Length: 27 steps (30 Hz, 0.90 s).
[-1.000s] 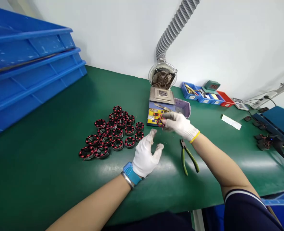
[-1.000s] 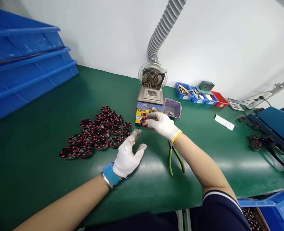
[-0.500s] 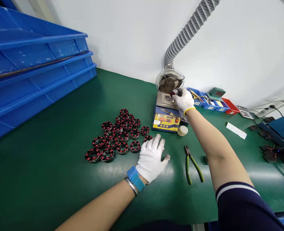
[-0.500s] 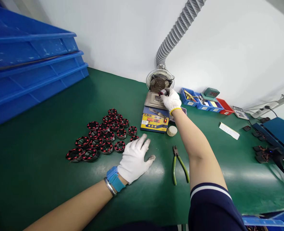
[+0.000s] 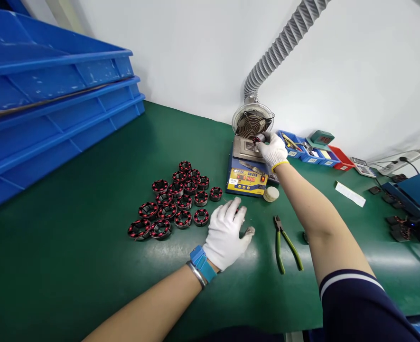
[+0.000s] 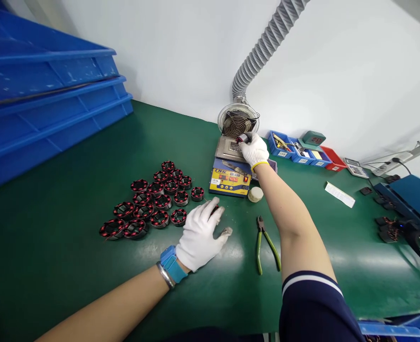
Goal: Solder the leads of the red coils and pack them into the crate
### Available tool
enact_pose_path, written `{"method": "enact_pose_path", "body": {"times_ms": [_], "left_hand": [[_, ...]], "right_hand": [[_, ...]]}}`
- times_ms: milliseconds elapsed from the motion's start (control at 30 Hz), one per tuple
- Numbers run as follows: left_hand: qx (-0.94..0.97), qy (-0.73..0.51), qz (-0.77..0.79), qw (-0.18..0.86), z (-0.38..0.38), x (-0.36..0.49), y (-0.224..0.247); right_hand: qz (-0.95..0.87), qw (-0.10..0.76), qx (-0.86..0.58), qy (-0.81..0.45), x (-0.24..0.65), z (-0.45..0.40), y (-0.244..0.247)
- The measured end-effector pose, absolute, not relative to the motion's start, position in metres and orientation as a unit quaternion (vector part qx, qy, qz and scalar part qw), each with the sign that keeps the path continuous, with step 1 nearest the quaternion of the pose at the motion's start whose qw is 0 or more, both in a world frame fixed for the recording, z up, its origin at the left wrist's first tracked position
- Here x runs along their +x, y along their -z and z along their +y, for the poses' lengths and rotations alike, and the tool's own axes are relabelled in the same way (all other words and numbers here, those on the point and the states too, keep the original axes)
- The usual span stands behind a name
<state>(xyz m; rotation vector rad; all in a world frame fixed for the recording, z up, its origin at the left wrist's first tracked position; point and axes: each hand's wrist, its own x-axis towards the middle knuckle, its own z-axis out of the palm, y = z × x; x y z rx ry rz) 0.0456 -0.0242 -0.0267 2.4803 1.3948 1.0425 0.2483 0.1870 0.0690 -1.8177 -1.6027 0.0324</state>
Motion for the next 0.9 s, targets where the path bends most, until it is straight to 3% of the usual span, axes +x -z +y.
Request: {"method": "enact_pose_path", "body": {"times_ms": [300, 467, 900], "left_hand": [[0.789, -0.27, 0.549, 0.055, -0.024, 0.045, 0.02], [0.79, -0.25, 0.557, 0.051, -0.022, 0.043, 0.02], [0.813, -0.217, 0.538, 0.037, -0.025, 0.042, 0.023]], "right_hand": [[-0.615, 0.339, -0.711, -0.044, 0.247, 0.186, -0.061], [-0.609, 0.388, -0.689, -0.066, 0.249, 0.179, -0.07], [-0.454, 0.563, -0.575, -0.382, 0.27, 0.107, -0.083]]}}
